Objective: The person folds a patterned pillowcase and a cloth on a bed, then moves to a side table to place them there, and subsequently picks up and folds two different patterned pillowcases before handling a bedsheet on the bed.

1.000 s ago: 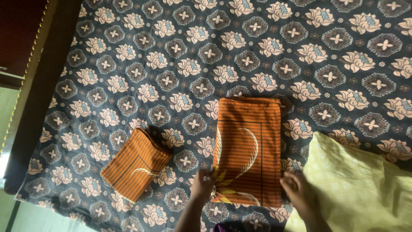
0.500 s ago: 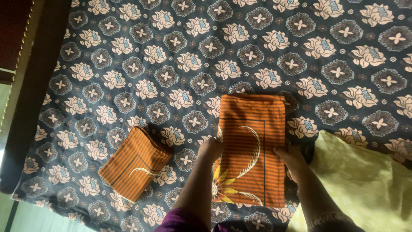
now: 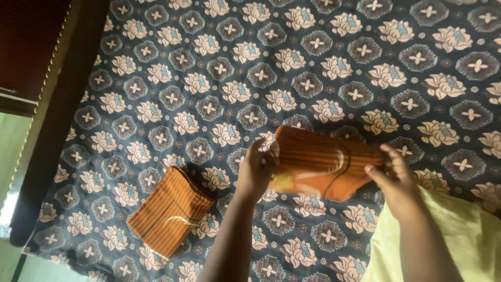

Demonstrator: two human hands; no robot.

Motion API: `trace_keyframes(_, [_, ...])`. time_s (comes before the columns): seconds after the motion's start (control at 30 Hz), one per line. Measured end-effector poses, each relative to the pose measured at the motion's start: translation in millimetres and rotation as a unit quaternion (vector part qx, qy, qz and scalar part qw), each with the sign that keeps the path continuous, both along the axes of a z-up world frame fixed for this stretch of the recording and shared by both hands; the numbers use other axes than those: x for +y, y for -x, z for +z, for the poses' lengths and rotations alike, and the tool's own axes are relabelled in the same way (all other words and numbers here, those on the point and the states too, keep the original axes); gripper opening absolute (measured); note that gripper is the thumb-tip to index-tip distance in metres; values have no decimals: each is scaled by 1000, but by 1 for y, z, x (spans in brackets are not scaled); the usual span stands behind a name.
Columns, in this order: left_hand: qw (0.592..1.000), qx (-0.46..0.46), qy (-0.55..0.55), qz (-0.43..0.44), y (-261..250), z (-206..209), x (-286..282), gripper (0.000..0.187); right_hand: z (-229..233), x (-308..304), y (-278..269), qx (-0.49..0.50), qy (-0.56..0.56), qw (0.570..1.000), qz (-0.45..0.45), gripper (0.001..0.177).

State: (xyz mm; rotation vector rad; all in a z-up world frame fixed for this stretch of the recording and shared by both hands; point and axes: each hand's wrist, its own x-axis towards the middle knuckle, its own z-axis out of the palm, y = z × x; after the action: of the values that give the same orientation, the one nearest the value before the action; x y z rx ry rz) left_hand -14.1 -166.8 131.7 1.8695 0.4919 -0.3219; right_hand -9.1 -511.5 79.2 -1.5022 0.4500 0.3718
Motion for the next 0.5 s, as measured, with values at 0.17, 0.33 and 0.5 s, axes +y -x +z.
trace_keyframes(0.17, [985, -141, 97, 14, -6, 9, -8, 59, 30, -3, -9, -87, 23, 996, 5, 73])
trace_keyframes(0.33, [982, 41, 141, 115, 62, -48, -13, 60, -35, -14, 47, 108, 145, 982, 51, 67])
trace_keyframes(0.5, [962, 156, 165, 154, 170, -104, -8, 59, -150, -25, 146, 211, 138, 957, 142, 77])
